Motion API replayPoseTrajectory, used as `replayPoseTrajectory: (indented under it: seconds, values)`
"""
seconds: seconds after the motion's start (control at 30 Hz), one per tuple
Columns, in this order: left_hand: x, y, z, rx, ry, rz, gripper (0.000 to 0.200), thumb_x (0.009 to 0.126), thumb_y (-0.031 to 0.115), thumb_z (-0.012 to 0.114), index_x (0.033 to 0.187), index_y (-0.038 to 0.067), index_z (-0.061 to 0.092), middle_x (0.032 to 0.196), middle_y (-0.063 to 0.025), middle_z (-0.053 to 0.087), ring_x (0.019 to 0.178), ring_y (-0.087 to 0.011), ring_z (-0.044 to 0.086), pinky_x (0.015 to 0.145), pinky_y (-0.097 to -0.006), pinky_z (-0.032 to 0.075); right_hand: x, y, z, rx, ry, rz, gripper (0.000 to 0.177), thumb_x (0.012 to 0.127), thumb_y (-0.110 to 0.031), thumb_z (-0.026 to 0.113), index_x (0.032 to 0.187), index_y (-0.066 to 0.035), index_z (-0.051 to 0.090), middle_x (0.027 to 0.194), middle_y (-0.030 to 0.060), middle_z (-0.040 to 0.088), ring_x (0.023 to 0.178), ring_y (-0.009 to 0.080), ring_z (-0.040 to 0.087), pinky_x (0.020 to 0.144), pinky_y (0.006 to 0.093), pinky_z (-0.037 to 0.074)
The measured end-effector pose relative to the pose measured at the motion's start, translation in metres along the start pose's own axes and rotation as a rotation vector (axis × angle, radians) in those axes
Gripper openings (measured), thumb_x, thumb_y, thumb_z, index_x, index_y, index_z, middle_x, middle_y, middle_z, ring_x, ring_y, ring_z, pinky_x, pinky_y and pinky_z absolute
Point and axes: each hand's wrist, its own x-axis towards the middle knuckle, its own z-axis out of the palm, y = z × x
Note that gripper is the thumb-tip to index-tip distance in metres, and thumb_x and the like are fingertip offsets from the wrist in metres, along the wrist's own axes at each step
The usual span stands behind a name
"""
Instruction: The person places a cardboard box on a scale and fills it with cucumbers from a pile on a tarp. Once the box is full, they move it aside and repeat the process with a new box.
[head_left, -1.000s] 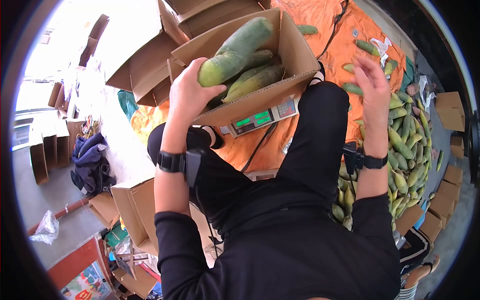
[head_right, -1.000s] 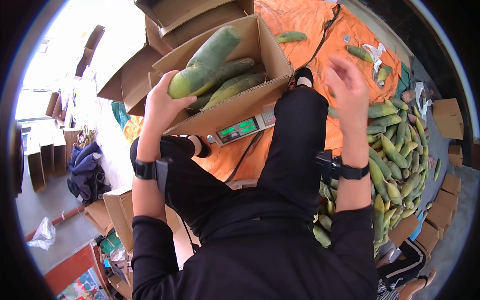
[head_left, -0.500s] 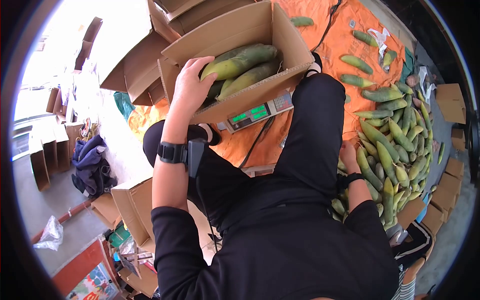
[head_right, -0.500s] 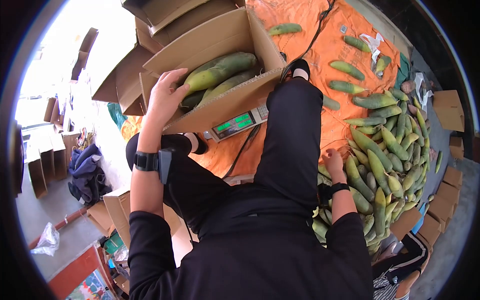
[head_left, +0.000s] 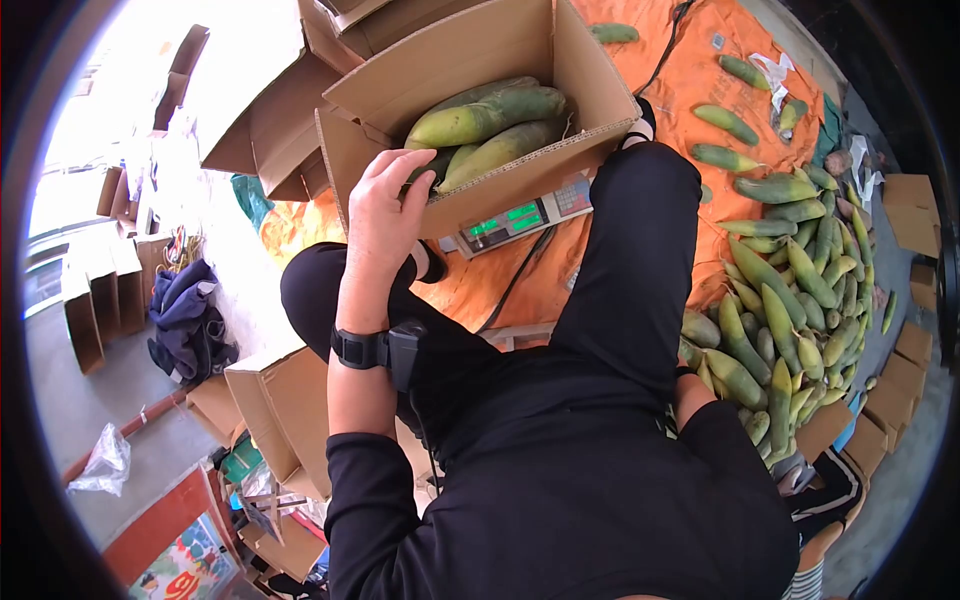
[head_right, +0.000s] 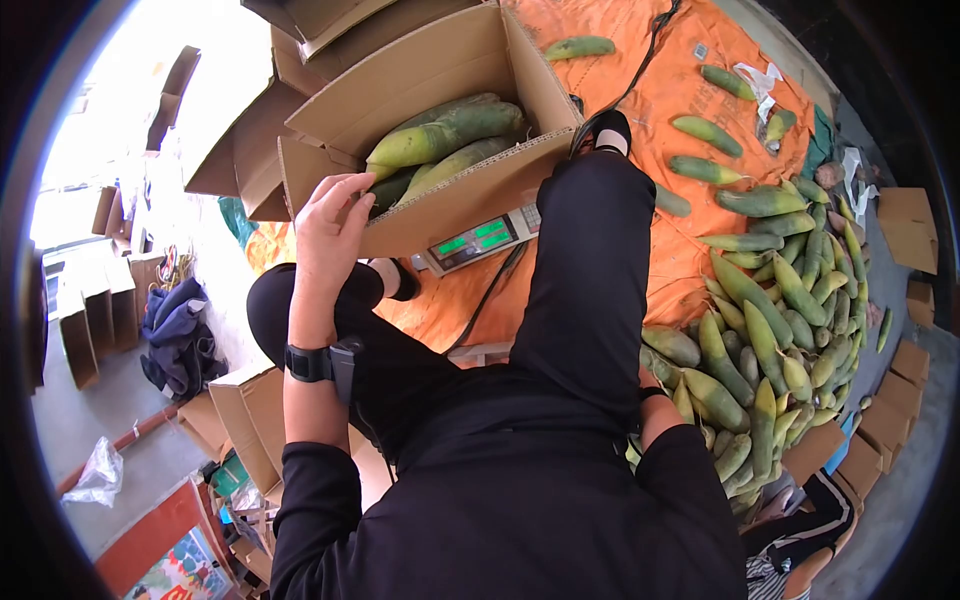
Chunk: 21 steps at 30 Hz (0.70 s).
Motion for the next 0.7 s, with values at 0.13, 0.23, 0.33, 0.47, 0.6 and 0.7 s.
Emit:
replayPoseTrajectory:
  seconds: [0.13, 0.23, 0.33, 0.47, 0.6, 0.7]
  values:
    - [0.001, 0.000, 0.002, 0.019, 0.017, 0.037, 0.018, 0.081, 0.006, 0.065, 0.099, 0.005, 0.067, 0.094, -0.0120, 0.064, 0.086, -0.0298, 0.063, 0.076, -0.0349, 0.050, -0.002, 0.001, 0.006, -0.041, -0.051, 0.009, 0.037, 0.084, -0.029, 0.059, 0.117, -0.013, 0.058, 0.115, 0.0143, 0.056, 0.109, 0.0349, 0.054, 0.090, 0.0472, 0.045]
    - [0.002, 0.004, 0.003, 0.017, 0.019, 0.037, 0.017, 0.080, 0.006, 0.065, 0.097, 0.005, 0.067, 0.093, -0.0124, 0.064, 0.084, -0.0298, 0.063, 0.074, -0.0348, 0.050, -0.007, 0.005, 0.008, -0.075, -0.086, 0.016, 0.039, 0.085, -0.031, 0.058, 0.119, -0.014, 0.057, 0.117, 0.0143, 0.054, 0.112, 0.0351, 0.052, 0.091, 0.0481, 0.044]
    - [0.005, 0.002, 0.006, 0.024, 0.033, 0.092, 0.016, 0.081, 0.003, 0.065, 0.097, 0.003, 0.067, 0.092, -0.0124, 0.065, 0.083, -0.0270, 0.064, 0.073, -0.0320, 0.050, -0.019, 0.011, 0.007, -0.104, -0.111, 0.033, 0.040, 0.085, -0.033, 0.057, 0.121, -0.016, 0.056, 0.120, 0.0143, 0.053, 0.115, 0.0352, 0.050, 0.092, 0.0490, 0.044]
    - [0.003, 0.004, 0.008, 0.005, -0.006, 0.093, 0.016, 0.084, 0.000, 0.061, 0.099, 0.001, 0.067, 0.093, -0.0111, 0.065, 0.084, -0.0211, 0.064, 0.074, -0.0286, 0.050, -0.043, 0.015, 0.005, -0.139, -0.175, 0.049, 0.042, 0.086, -0.036, 0.055, 0.124, -0.018, 0.054, 0.124, 0.0144, 0.050, 0.118, 0.0355, 0.048, 0.094, 0.0502, 0.042]
    - [0.003, 0.005, 0.009, 0.011, -0.022, 0.062, 0.016, 0.086, 0.000, 0.059, 0.101, 0.000, 0.066, 0.095, -0.0098, 0.065, 0.088, -0.0189, 0.063, 0.078, -0.0273, 0.049, -0.052, 0.002, -0.007, -0.108, -0.212, 0.046, 0.044, 0.087, -0.039, 0.054, 0.127, -0.020, 0.053, 0.128, 0.0144, 0.048, 0.122, 0.0357, 0.046, 0.096, 0.0514, 0.041]
    - [0.003, 0.006, 0.008, 0.045, -0.028, 0.057, 0.017, 0.087, 0.001, 0.058, 0.101, 0.001, 0.066, 0.096, -0.0096, 0.065, 0.089, -0.0193, 0.063, 0.080, -0.0276, 0.048, -0.060, -0.009, -0.016, -0.064, -0.230, 0.046, 0.046, 0.088, -0.041, 0.053, 0.129, -0.021, 0.052, 0.131, 0.0145, 0.046, 0.124, 0.0358, 0.044, 0.097, 0.0524, 0.040]
